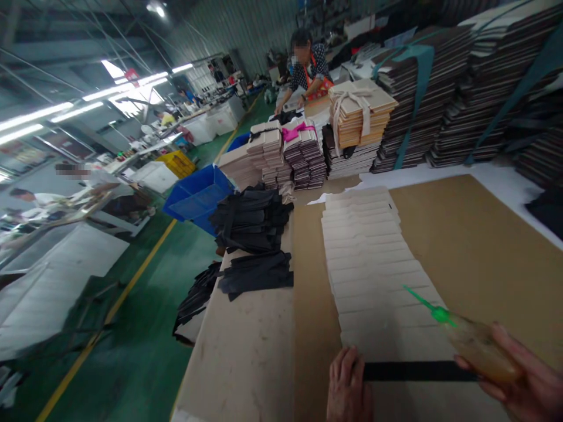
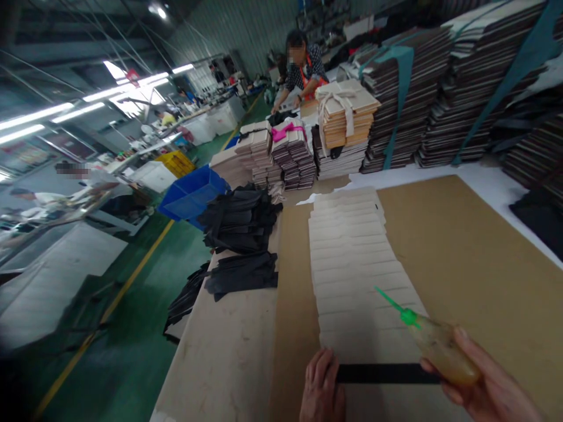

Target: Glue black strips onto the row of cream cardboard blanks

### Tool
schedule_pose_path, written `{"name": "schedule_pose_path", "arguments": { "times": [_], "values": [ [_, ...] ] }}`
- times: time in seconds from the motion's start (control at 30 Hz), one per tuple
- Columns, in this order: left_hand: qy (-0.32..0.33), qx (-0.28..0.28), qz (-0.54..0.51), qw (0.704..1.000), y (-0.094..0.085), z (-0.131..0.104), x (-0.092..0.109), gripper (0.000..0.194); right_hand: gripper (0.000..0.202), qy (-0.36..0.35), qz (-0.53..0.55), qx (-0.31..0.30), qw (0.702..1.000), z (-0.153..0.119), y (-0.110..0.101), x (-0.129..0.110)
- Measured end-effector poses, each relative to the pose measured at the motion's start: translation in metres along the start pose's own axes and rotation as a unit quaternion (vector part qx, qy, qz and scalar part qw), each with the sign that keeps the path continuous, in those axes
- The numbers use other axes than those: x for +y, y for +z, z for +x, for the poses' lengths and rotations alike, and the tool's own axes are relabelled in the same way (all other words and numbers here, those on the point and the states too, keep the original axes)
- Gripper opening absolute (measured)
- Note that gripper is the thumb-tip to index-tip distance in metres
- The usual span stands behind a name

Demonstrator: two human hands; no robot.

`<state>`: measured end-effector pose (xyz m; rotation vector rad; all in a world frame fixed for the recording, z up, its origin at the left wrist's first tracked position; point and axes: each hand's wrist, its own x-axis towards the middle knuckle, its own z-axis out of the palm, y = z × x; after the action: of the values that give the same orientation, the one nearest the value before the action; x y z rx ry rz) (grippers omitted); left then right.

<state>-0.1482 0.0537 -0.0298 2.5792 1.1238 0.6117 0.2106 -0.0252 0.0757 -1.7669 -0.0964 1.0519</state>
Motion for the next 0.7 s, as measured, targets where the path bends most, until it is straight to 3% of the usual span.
{"name": "schedule_pose_path", "arguments": {
  "times": [0.07,0.13,0.27,0.37,0.47,0.6,0.7],
  "values": [
    [-0.024,-0.013,0.0,1.0,-0.002,0.007,0.004,0.052,0.056,0.064,0.059,-0.046,0.995,0.002,0.006,-0.001],
    [-0.052,-0.025,0.003,0.998,-0.004,0.014,0.009,0.058,0.068,0.056,0.04,-0.084,0.994,0.007,0.009,-0.004],
    [-0.099,-0.042,0.017,0.994,-0.007,0.022,0.018,0.061,0.079,-0.063,-0.122,-0.092,0.986,0.018,0.021,-0.015],
    [-0.113,-0.048,0.024,0.992,-0.006,0.023,0.022,0.056,0.079,-0.166,-0.217,-0.075,0.959,0.015,0.034,-0.019],
    [-0.127,-0.049,0.031,0.99,-0.006,0.024,0.026,0.051,0.082,-0.209,-0.278,-0.085,0.934,0.012,0.042,-0.019],
    [-0.135,-0.052,0.033,0.989,-0.008,0.028,0.029,0.044,0.089,-0.194,-0.299,-0.12,0.927,0.027,0.041,-0.018],
    [-0.135,-0.055,0.032,0.989,-0.01,0.029,0.031,0.043,0.079,-0.17,-0.288,-0.131,0.933,0.041,0.039,-0.019]
  ]
}}
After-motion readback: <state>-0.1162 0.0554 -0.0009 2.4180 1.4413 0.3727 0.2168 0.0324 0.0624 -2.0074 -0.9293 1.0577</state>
